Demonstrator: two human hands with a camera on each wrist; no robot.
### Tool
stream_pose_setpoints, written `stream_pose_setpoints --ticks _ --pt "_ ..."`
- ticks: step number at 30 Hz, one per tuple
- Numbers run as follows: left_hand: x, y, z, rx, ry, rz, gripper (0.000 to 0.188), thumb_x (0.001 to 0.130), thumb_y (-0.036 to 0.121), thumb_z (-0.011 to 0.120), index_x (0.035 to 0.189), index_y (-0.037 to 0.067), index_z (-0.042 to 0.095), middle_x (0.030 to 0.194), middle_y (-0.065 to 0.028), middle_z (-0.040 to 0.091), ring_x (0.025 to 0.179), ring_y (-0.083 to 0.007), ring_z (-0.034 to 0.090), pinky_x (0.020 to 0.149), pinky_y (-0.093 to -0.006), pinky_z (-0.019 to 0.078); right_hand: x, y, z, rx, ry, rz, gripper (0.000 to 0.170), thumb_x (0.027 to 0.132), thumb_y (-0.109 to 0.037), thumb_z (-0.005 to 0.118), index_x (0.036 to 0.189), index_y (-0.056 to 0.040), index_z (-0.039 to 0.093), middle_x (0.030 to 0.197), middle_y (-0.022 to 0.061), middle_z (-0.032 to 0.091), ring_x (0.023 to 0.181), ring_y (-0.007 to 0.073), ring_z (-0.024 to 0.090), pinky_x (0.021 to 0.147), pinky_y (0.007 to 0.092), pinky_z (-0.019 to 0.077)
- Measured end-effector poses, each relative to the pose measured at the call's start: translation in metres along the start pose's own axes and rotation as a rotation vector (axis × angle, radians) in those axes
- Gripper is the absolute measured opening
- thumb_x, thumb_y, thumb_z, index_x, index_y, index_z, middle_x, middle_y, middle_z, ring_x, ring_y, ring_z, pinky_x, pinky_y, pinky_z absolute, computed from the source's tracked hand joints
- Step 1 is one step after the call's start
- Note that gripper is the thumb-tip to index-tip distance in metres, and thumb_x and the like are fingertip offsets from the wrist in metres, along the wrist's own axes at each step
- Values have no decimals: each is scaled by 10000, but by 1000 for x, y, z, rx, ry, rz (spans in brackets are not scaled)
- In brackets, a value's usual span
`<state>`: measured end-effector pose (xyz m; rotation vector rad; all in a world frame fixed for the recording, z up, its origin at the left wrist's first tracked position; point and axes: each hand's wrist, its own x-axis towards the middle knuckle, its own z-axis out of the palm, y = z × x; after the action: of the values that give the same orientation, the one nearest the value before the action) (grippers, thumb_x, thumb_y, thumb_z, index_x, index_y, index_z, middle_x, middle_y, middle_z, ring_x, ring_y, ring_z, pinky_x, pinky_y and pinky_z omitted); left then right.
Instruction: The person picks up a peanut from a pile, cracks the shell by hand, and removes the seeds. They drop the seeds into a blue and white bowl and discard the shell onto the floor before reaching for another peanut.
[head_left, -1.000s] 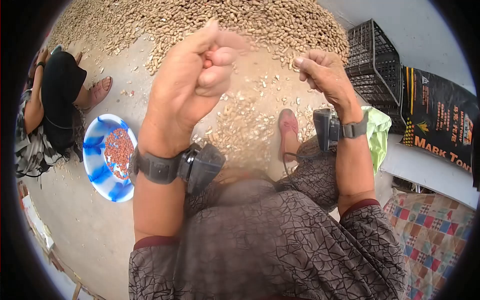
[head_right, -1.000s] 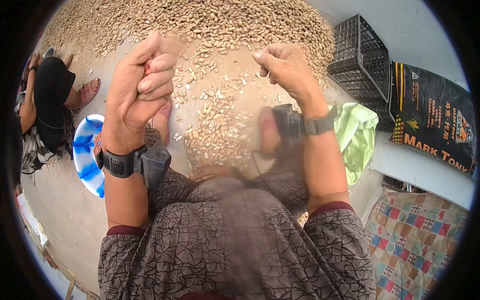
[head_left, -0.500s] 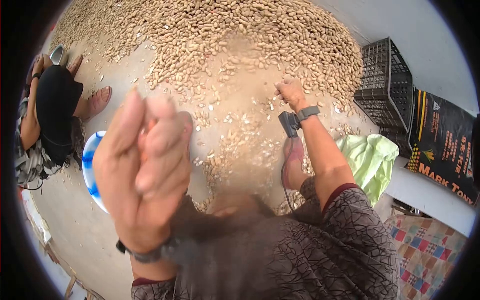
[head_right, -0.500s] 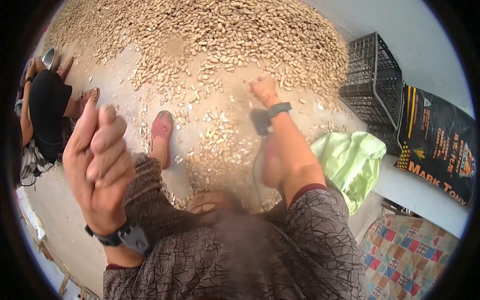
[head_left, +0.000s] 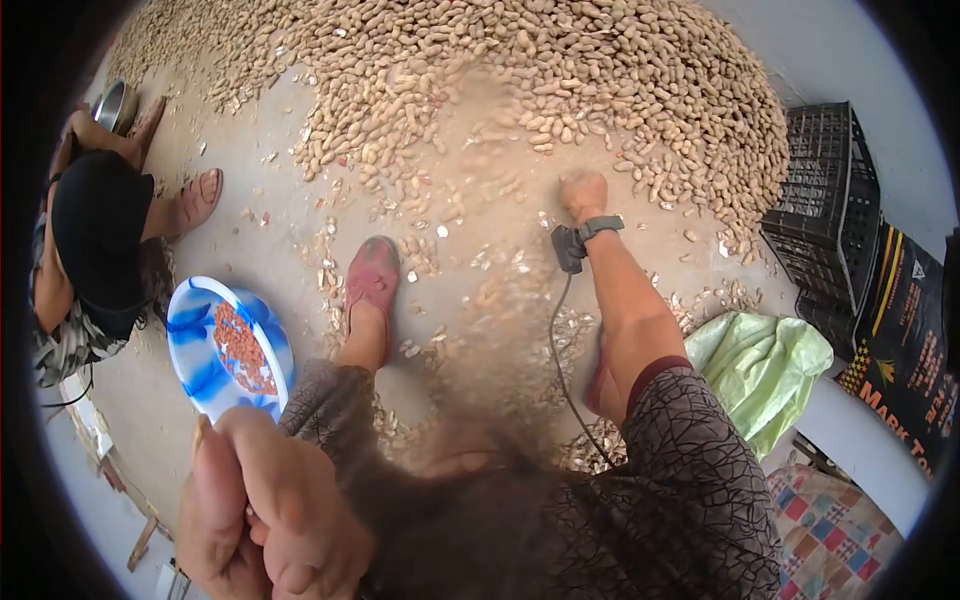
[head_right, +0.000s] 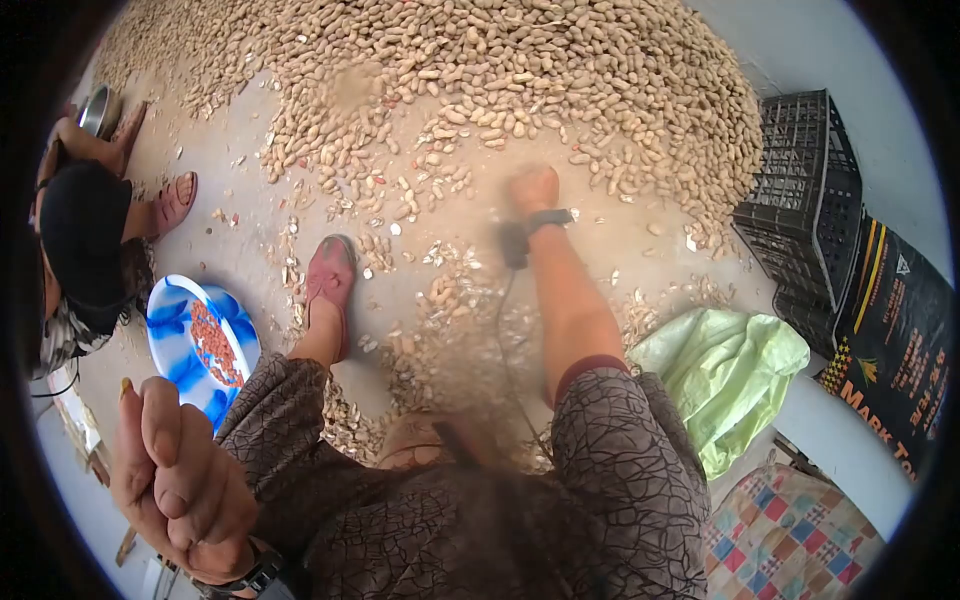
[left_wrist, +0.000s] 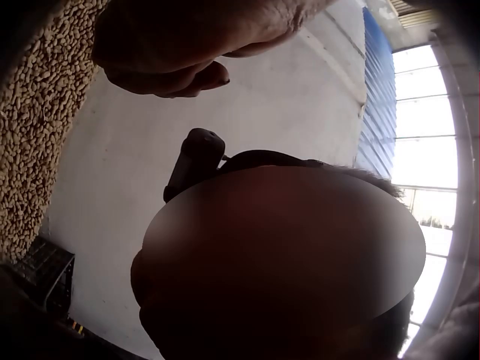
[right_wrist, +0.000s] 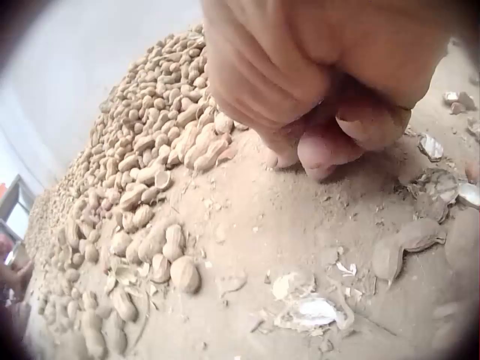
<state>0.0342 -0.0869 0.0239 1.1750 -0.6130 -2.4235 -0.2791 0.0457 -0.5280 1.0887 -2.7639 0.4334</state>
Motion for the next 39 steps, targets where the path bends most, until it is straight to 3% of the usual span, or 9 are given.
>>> stream_pose_setpoints --ticks 3,11,13,15,18,27,31,37,39 --pt "-5 0 -8 39 -18 13 377 1008 262 155 821 16 370 564 -63 429 278 -54 268 252 -201 231 19 -22 -50 348 -396 487 397 852 -327 528 677 10 644 539 120 601 486 232 592 542 340 476" --pt "-5 -4 -11 136 -170 -51 370 1008 261 172 832 11 382 556 -47 403 287 -59 265 261 -202 230 22 -3 -26 237 -363 442 353 835 -271 531 665 22 628 529 118 595 479 212 585 516 351 461" --pt "-7 -4 -2 36 20 -64 353 1008 258 190 833 23 387 559 -37 405 287 -52 269 261 -195 232 24 -9 -36 260 -329 407 334 827 -240 537 650 33 613 528 106 591 462 202 570 478 355 448" --pt "-7 -4 -7 18 -55 -61 345 1007 261 205 837 25 391 559 -30 405 287 -46 270 262 -190 235 31 -31 -80 621 -591 449 252 830 -187 533 673 1 590 551 54 576 427 135 512 378 296 386" --pt "-8 -9 -4 -37 -78 -55 345 1006 267 234 830 24 406 566 -19 408 290 -36 273 264 -182 240 48 -97 -192 1219 -555 568 152 845 -156 546 739 -50 568 588 13 558 413 63 451 333 211 313" --pt "1 -31 -19 10 -147 -116 390 946 368 436 863 21 591 615 46 446 514 -39 395 448 -141 300 48 -232 -473 1397 -507 -56 139 847 -171 602 760 -62 599 594 -30 550 454 1 426 385 154 300" --pt "1 -37 -9 -16 -192 -65 471 971 382 339 852 -15 562 693 -79 551 445 -64 403 334 -154 280 26 -257 -529 1272 -618 -241 149 834 -152 615 743 -34 614 614 -16 579 500 22 487 433 170 362" --pt "6 -44 -5 5 -348 -81 427 956 386 399 816 15 557 673 -59 548 451 -64 420 339 -141 286 14 -252 -553 1001 -471 -173 203 869 -187 571 756 -21 604 627 13 590 498 41 498 438 181 367" --pt "5 -46 -1 120 -338 30 350 943 325 464 822 11 561 679 -46 545 454 -55 418 339 -143 281 12 -245 -562 1312 -505 121 268 897 -242 534 761 -22 603 600 20 578 463 50 469 422 180 354"
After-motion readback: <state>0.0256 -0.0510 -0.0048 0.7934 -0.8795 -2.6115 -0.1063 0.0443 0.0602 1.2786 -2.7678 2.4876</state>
